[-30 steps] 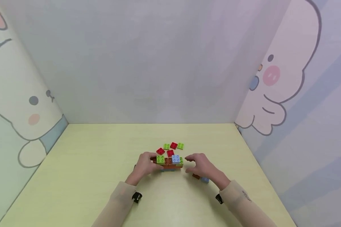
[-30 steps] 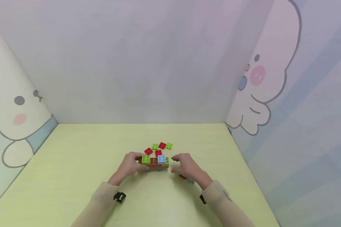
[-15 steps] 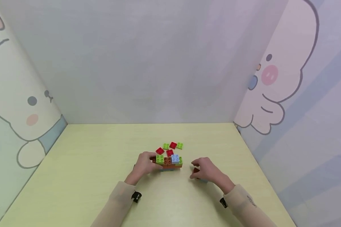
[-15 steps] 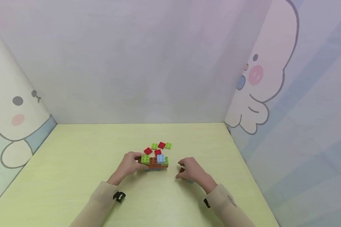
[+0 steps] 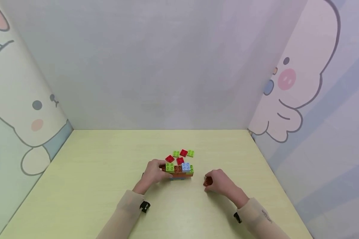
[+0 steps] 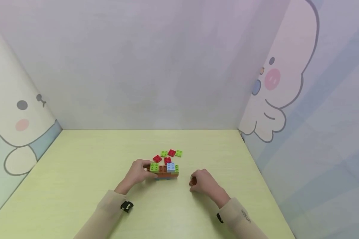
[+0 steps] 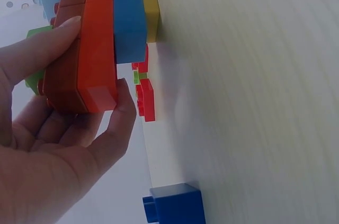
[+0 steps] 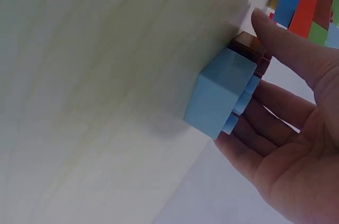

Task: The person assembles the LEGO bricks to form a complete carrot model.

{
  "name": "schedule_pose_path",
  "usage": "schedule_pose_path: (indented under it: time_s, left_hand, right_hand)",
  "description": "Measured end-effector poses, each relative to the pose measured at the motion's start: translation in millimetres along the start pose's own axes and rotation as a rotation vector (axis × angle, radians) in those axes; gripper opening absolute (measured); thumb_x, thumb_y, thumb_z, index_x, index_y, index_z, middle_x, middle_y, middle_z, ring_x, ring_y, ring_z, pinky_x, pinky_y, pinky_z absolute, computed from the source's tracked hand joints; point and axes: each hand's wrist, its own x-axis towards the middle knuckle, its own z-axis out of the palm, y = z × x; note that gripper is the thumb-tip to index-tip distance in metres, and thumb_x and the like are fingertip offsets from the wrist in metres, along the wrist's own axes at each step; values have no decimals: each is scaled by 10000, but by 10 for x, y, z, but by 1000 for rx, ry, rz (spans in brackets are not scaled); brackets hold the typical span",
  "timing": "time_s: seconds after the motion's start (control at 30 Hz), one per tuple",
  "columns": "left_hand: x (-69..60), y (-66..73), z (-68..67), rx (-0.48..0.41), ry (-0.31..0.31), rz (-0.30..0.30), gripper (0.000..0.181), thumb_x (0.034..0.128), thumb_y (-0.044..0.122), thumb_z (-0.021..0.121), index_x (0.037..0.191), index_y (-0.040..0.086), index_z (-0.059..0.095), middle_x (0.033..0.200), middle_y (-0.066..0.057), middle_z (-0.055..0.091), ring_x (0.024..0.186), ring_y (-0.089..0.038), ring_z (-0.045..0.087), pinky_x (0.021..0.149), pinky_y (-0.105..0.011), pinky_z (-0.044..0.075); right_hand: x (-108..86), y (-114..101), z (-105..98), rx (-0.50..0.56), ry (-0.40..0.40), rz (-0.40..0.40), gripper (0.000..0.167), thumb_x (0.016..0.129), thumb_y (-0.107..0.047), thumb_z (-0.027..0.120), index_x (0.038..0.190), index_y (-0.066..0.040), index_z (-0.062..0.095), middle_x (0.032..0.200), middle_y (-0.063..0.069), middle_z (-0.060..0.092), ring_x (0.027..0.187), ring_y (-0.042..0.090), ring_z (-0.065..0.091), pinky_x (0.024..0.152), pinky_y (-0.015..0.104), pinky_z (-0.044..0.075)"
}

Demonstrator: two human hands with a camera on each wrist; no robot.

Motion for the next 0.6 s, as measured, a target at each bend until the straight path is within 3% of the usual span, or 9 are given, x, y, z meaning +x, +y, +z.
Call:
schedule_pose_path:
  time_s: [0.13, 0.3, 0.6]
  left_hand:
    - [-2, -5, -5, -3, -4, 3, 435, 673, 170, 882, 1072, 90, 727, 1027, -26, 656, 961, -204, 572, 813, -411, 484]
    - [-1, -17, -6, 2, 2, 12, 427, 669, 167, 883, 1062, 99, 730, 1024, -21, 659, 959, -199, 575, 813, -407, 482]
    - [-7, 9, -11, 4, -6, 3, 446, 679, 175, 879, 1088, 94, 723, 1055, -34, 650, 981, -213, 566, 824, -423, 478]
  right_hand:
    - [3, 18, 37, -17, 21, -34, 206, 728, -99, 828, 722, -151, 628, 659, -82, 537, 622, 105, 462, 583, 283, 411]
    - [61, -13, 24, 5, 45, -79, 170, 751, -42, 800, 765, -130, 655, 675, -83, 550, 635, 102, 464, 579, 272, 410]
    - [227, -187, -185, 17, 103, -142, 165, 776, 11, 761, 802, -120, 664, 688, -60, 552, 654, 120, 482, 599, 278, 426]
